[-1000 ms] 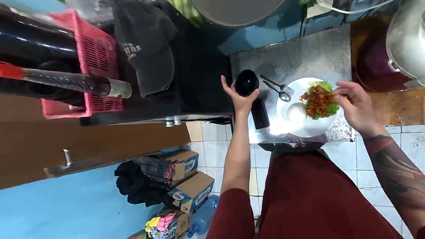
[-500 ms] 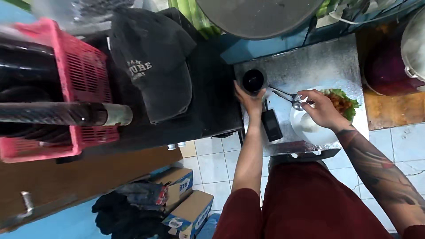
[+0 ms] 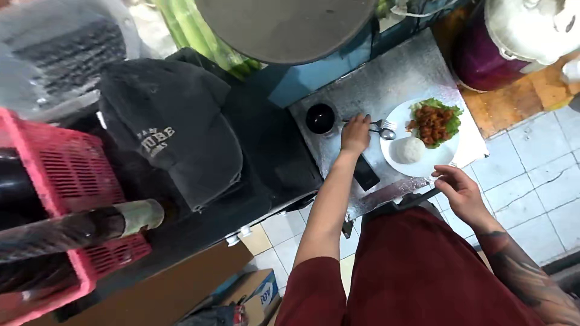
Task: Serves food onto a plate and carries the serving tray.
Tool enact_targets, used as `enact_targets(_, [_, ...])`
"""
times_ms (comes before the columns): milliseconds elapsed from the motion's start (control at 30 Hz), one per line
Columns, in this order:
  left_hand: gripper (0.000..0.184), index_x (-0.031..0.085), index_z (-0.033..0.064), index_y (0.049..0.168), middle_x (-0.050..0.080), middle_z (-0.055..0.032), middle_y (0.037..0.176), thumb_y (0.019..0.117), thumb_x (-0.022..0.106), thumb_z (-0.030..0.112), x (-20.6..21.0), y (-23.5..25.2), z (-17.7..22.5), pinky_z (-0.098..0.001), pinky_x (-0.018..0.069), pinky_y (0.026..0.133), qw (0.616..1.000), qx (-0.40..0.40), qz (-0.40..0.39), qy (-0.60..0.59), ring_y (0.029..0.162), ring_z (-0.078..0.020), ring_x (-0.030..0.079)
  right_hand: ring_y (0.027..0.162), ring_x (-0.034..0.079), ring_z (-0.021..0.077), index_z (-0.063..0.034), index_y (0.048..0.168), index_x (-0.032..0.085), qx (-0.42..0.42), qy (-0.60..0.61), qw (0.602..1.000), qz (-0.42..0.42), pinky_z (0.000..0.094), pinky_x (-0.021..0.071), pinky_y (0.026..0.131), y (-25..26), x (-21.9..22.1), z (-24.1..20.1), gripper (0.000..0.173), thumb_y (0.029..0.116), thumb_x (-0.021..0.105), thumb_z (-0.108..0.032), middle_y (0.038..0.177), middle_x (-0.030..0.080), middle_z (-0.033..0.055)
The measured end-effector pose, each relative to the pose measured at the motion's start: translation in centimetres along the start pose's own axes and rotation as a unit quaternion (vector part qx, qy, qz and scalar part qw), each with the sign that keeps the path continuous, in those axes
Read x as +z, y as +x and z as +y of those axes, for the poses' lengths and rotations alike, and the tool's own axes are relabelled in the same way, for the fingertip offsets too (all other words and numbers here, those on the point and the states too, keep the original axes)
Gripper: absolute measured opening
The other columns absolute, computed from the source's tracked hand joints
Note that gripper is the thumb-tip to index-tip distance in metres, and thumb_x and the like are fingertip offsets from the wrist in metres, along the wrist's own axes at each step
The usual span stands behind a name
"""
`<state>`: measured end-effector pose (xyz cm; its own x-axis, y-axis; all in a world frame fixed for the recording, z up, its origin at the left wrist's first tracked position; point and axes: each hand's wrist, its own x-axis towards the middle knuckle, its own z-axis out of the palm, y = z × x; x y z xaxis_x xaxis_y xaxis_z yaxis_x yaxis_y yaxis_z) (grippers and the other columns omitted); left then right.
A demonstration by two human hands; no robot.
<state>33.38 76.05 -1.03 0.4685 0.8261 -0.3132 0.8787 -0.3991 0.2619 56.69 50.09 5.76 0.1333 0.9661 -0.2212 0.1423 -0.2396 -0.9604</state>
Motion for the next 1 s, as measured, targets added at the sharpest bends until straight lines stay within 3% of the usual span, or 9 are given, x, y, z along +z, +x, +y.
enact_targets(100, [0.031,0.066,0.0075,0.129,0.064,-0.0159,0.127,0.1029,0.058,0.024,1.1,0.7,-0.4,-0.0596,0.0553,0.088,0.997,0.062,-0.006,0.047,0.119,-0.0391,0.062,0.098,0.069,0.0200,-0.0046,0.138,0.057,0.013,0.025,0.999,0.038,0.0383,0.0596,0.088,-2.5,-0.4,1.2,0.038,0.1016,0.059,-0.013,0.116,0.071,0.0100])
enact_targets(233, [0.024,0.067,0.0052,0.123,0.066,-0.0158,0.124,0.1030,0.055,0.013,2.2,-0.2,-1.6,-0.0578,0.0565,0.087,0.992,0.093,0.057,0.070,0.114,-0.0393,0.065,0.097,0.069,0.0194,-0.0038,0.140,0.056,0.016,0.043,0.997,0.069,0.0370,0.0590,0.087,-4.8,-0.7,2.2,0.038,0.1020,0.056,-0.011,0.115,0.071,0.0097])
enact_targets(333, [0.030,0.072,0.0084,0.120,0.069,-0.0153,0.120,0.1068,0.049,0.023,0.8,-2.7,-0.5,-0.0547,0.0549,0.093,0.977,0.051,0.202,-0.049,0.114,-0.0357,0.066,0.099,0.069,0.0190,-0.0060,0.138,0.058,0.019,0.043,0.996,0.077,0.0375,0.0588,0.089,-5.8,-0.7,2.4,0.037,0.1020,0.058,-0.014,0.118,0.071,0.0088])
enact_targets(400, [0.033,0.075,0.0045,0.108,0.070,-0.0143,0.108,0.1057,0.055,0.030,-1.2,-5.0,2.1,-0.0454,0.0539,0.094,0.945,0.057,0.243,-0.213,0.105,-0.0272,0.066,0.105,0.068,0.0187,-0.0090,0.140,0.058,0.024,0.025,0.998,0.058,0.0386,0.0585,0.092,-5.6,-0.3,2.1,0.038,0.1039,0.058,-0.021,0.124,0.069,0.0073])
enact_targets(533, [0.021,0.075,0.0050,0.092,0.069,-0.0036,0.096,0.0987,0.067,0.024,-3.0,-11.0,8.9,-0.0367,0.0552,0.087,0.862,0.057,-0.042,-0.502,0.092,-0.0123,0.065,0.112,0.067,0.0173,-0.0146,0.150,0.049,0.003,-0.006,0.999,-0.052,0.0404,0.0585,0.094,-4.4,0.9,1.9,0.048,0.1085,0.045,-0.038,0.136,0.063,0.0052])
enact_targets(667, [0.026,0.074,0.0094,0.102,0.071,-0.0041,0.098,0.1012,0.063,0.033,-0.1,-13.5,12.4,-0.0376,0.0562,0.080,0.799,0.040,-0.251,-0.545,0.087,-0.0136,0.066,0.090,0.072,0.0189,-0.0070,0.132,0.063,0.023,0.080,0.992,-0.092,0.0397,0.0620,0.084,-4.6,2.3,2.8,0.047,0.1125,0.032,-0.037,0.106,0.074,0.0077])
enact_targets(733, [0.025,0.074,0.0076,0.100,0.071,-0.0041,0.092,0.1015,0.063,0.030,1.9,-12.1,13.6,-0.0345,0.0537,0.074,0.786,0.016,-0.295,-0.543,0.081,-0.0120,0.063,0.080,0.072,0.0210,-0.0038,0.115,0.066,0.064,0.112,0.990,-0.064,0.0395,0.0623,0.077,-4.6,2.8,3.8,0.041,0.1118,0.039,-0.035,0.095,0.074,0.0097])
enact_targets(867, [0.022,0.072,0.0011,0.099,0.068,-0.0027,0.084,0.1045,0.058,0.018,4.8,-9.6,15.7,-0.0279,0.0527,0.070,0.772,-0.003,-0.347,-0.533,0.072,-0.0073,0.060,0.069,0.071,0.0204,-0.0027,0.103,0.070,0.123,0.133,0.983,-0.028,0.0378,0.0616,0.067,-3.9,3.2,6.2,0.040,0.1094,0.048,-0.035,0.086,0.075,0.0099])
enact_targets(1000, [0.024,0.071,0.0011,0.108,0.068,-0.0036,0.090,0.1059,0.055,0.020,5.8,-9.3,16.2,-0.0273,0.0519,0.073,0.770,-0.015,-0.352,-0.532,0.073,-0.0068,0.058,0.053,0.057,0.0140,-0.0048,0.086,0.068,0.115,0.108,0.986,0.046,0.0321,0.0514,0.054,-3.4,3.7,7.8,0.036,0.1056,0.057,-0.032,0.063,0.061,0.0049])
